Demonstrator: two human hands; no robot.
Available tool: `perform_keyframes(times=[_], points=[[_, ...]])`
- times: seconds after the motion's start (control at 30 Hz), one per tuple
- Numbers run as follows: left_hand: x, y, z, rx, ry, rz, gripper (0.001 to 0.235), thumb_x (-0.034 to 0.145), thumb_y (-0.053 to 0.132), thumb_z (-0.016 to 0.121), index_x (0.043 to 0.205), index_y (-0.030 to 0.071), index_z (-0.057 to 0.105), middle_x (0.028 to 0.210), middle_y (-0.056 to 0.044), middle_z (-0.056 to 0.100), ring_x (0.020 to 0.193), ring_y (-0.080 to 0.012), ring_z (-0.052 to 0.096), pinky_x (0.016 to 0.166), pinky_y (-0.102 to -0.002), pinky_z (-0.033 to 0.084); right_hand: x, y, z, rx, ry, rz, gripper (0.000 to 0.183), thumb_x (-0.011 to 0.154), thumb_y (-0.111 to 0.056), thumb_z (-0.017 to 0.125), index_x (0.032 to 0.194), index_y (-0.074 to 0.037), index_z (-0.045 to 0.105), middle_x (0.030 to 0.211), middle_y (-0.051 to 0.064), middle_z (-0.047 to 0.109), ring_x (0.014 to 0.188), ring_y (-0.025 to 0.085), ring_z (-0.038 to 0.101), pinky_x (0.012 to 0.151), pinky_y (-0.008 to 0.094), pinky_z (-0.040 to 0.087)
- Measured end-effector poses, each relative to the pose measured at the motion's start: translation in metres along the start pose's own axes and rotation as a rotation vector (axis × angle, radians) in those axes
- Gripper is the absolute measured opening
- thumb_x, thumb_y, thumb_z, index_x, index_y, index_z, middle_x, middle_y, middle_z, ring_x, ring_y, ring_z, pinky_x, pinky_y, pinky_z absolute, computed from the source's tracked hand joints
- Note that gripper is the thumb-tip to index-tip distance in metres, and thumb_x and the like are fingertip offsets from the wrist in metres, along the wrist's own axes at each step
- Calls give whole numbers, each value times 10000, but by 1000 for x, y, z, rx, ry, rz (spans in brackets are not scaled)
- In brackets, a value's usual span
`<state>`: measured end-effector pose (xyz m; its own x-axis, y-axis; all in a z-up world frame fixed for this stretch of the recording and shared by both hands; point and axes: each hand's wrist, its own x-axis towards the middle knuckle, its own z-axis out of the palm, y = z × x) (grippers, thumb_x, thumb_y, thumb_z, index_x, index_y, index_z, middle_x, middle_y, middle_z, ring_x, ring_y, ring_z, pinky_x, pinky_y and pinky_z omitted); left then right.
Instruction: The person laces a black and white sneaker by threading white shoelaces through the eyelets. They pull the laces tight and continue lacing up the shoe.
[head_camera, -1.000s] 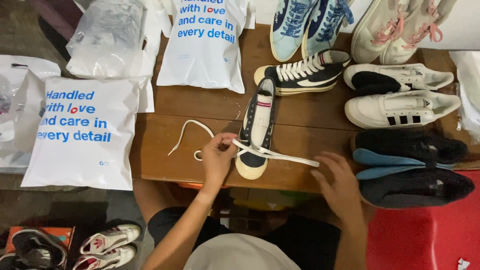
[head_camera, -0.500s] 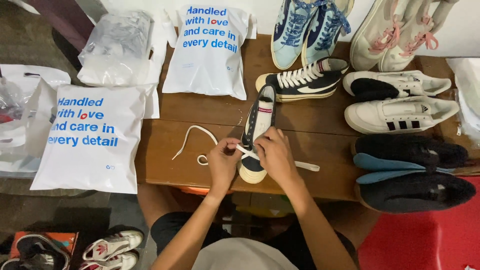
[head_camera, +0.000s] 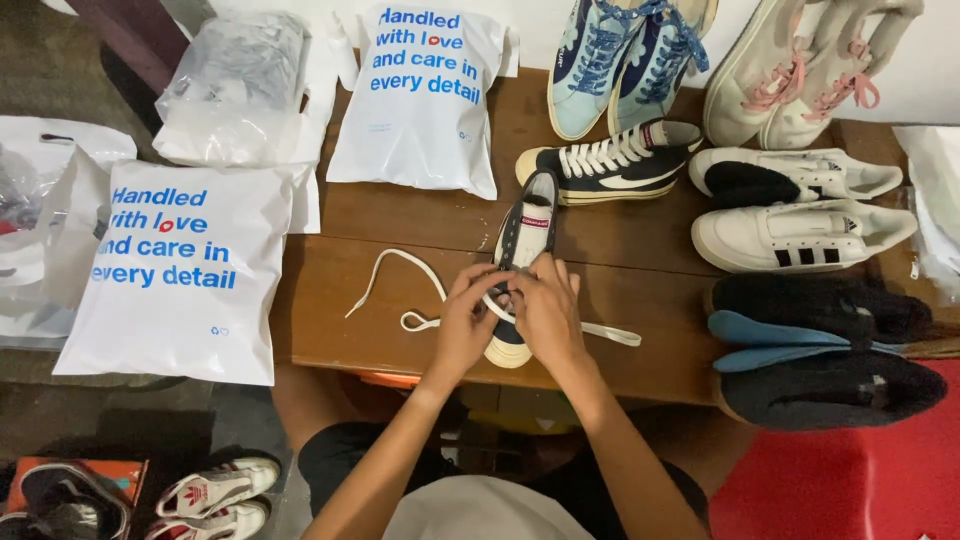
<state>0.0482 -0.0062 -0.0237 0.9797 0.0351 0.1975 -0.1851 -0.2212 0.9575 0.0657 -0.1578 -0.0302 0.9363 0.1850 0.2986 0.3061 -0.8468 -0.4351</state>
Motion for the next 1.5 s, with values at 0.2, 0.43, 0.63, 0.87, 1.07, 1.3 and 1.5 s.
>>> perform_keyframes(times=[0.2,0.43,0.63,0.87,1.07,1.3,1.5], points=[[12,2,-20,69,-186,158,294,1012,93,592,1278,165,693,1287,-196,625,1176,-447,641,998,-544,506,0,-16,-6,-168,-24,-30,41,886,-52,678,858,-83,683,962,52,461,918,255,475,766,376,318],[26,-4,-27,180,-374,295,487,957,-88,484,1371,149,580,1318,-228,551,1178,-473,619,1011,-568,508,1,-16,-9,-221,-1,-64,90,861,-13,652,820,-75,602,967,53,435,857,260,471,741,379,287],[33,-1,-34,200,-446,388,485,953,-98,481,1381,117,562,1249,-219,533,1034,-420,688,895,-512,577,-3,-18,-26,-222,8,-89,119,921,14,591,843,-70,557,975,47,437,808,238,494,719,352,295],[34,-1,-30,290,-480,524,426,931,-108,509,1305,76,595,1226,-206,479,963,-455,666,836,-516,596,-7,-12,-34,-203,-2,-109,144,1003,-21,523,865,-60,535,944,47,437,784,242,510,723,357,324],[50,-12,-35,333,-604,514,315,943,54,547,1247,136,556,1224,-190,434,839,-532,624,727,-566,565,-6,7,-33,-166,-37,-117,143,1051,1,429,1001,-15,562,1030,113,468,822,302,547,776,366,398],[53,-21,-31,356,-583,559,199,1031,185,520,1219,153,579,1187,-136,434,750,-475,635,665,-528,572,-24,99,-52,-595,13,-370,111,959,-40,495,954,-99,589,899,36,466,814,229,537,771,361,408],[54,-23,-34,333,-599,550,256,959,158,605,1214,161,592,1215,-132,448,776,-463,649,671,-502,576,-56,145,-90,-480,10,-185,281,910,-12,470,1159,-83,578,1072,117,549,940,315,575,887,391,443]])
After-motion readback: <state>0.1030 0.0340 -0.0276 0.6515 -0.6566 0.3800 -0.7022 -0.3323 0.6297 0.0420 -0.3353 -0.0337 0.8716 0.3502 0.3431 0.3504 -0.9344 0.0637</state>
